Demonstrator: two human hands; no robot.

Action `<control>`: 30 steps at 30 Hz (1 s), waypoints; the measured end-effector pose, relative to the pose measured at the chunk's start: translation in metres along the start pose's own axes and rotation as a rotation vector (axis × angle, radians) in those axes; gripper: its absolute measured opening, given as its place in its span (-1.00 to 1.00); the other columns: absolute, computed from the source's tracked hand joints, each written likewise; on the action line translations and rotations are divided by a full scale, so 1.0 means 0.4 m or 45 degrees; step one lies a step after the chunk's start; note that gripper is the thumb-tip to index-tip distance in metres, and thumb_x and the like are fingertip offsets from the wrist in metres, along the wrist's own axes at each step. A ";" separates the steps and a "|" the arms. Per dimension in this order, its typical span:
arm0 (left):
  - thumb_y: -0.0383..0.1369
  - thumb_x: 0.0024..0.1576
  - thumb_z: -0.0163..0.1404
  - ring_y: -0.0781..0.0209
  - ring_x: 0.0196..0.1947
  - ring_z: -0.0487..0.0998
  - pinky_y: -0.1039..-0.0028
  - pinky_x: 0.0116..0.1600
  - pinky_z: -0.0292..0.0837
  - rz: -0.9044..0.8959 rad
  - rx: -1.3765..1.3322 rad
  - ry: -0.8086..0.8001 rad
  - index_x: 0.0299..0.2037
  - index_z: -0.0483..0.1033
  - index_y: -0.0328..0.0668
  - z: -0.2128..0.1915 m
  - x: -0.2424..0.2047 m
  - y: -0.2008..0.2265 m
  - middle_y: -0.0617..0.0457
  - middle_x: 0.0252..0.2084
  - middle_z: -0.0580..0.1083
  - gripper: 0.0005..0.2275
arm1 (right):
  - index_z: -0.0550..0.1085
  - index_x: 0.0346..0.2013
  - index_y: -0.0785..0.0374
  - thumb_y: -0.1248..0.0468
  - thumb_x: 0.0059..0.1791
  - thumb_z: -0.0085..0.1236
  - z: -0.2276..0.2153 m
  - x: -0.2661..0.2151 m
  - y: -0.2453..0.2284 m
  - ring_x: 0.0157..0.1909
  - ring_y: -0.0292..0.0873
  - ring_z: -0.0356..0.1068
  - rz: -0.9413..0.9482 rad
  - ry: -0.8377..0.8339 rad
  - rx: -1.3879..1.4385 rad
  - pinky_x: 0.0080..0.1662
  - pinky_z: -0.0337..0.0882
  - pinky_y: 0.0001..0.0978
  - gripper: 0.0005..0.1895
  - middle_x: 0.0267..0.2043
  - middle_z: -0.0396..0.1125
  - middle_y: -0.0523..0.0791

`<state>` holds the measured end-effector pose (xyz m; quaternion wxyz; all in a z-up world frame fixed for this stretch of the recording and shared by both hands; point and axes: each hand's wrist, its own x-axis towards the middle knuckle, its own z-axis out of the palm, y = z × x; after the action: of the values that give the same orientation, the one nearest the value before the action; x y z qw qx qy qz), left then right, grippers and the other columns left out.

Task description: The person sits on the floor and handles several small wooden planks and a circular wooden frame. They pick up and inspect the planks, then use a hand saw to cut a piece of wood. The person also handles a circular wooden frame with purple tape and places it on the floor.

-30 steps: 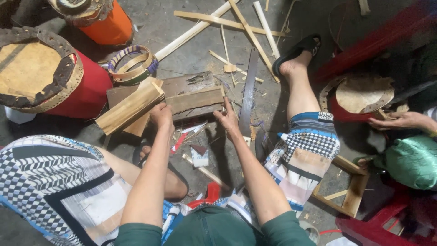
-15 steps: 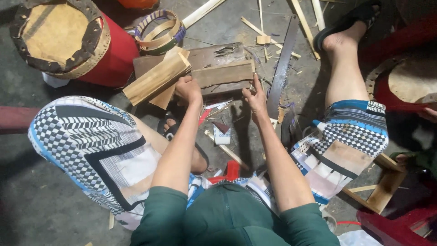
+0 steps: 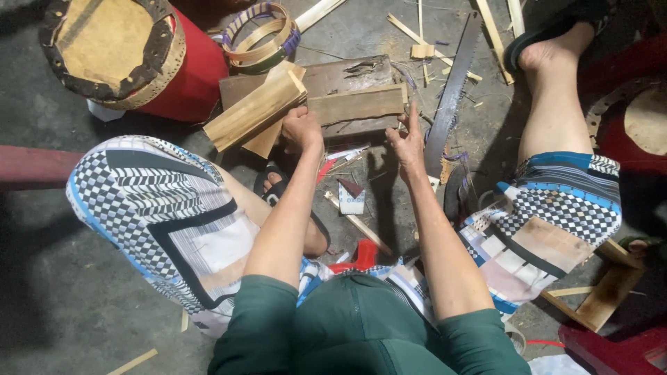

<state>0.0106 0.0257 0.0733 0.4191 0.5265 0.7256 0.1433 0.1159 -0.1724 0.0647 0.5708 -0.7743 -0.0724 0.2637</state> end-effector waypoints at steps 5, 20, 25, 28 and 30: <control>-0.35 0.02 0.21 0.03 0.04 0.61 -0.37 0.32 -0.15 -0.006 -0.051 0.010 -0.15 0.66 0.01 0.009 0.014 -0.003 0.17 -0.24 0.61 -0.81 | 0.08 0.50 -0.18 0.27 -0.05 0.27 -0.005 0.004 -0.021 0.10 -0.13 0.42 -0.027 -0.002 -0.046 0.02 0.58 -0.31 -0.11 0.28 0.29 -0.05; -0.28 0.03 0.22 0.01 0.11 0.59 -0.27 0.35 -0.10 -0.032 0.065 -0.022 -0.17 0.66 0.12 0.023 0.027 -0.004 0.23 -0.16 0.63 -0.83 | 0.15 0.47 -0.19 0.25 -0.20 0.28 -0.004 0.014 0.024 0.08 -0.03 0.49 -0.002 0.059 -0.188 0.13 0.52 -0.27 -0.05 0.23 0.34 -0.09; -0.27 0.01 0.22 0.05 0.09 0.60 -0.20 0.34 -0.07 -0.036 0.071 -0.003 -0.19 0.66 0.17 0.027 0.041 -0.015 0.27 -0.18 0.62 -0.83 | 0.18 0.46 -0.13 0.28 -0.21 0.28 -0.004 0.007 0.016 0.08 0.03 0.48 -0.025 0.069 -0.142 0.13 0.52 -0.26 -0.05 0.23 0.32 -0.03; -0.28 0.00 0.21 0.01 0.08 0.60 -0.23 0.34 -0.08 -0.014 0.056 0.019 -0.18 0.67 0.14 0.029 0.045 -0.020 0.21 -0.17 0.62 -0.82 | 0.18 0.46 -0.13 0.30 -0.21 0.27 -0.005 0.002 0.002 0.12 0.06 0.47 -0.048 0.051 -0.132 0.14 0.52 -0.27 -0.05 0.22 0.31 -0.03; -0.30 0.00 0.22 0.01 0.07 0.61 -0.22 0.34 -0.10 -0.018 0.041 0.037 -0.19 0.67 0.13 0.028 0.046 -0.021 0.21 -0.18 0.62 -0.82 | 0.16 0.47 -0.12 0.32 -0.19 0.26 -0.005 0.004 0.008 0.12 0.08 0.46 -0.066 0.046 -0.125 0.15 0.51 -0.26 -0.06 0.23 0.30 -0.01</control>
<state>0.0122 0.0360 0.0525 0.4012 0.5257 0.7376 0.1363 0.1177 -0.1745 0.0618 0.5399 -0.8039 -0.0951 0.2307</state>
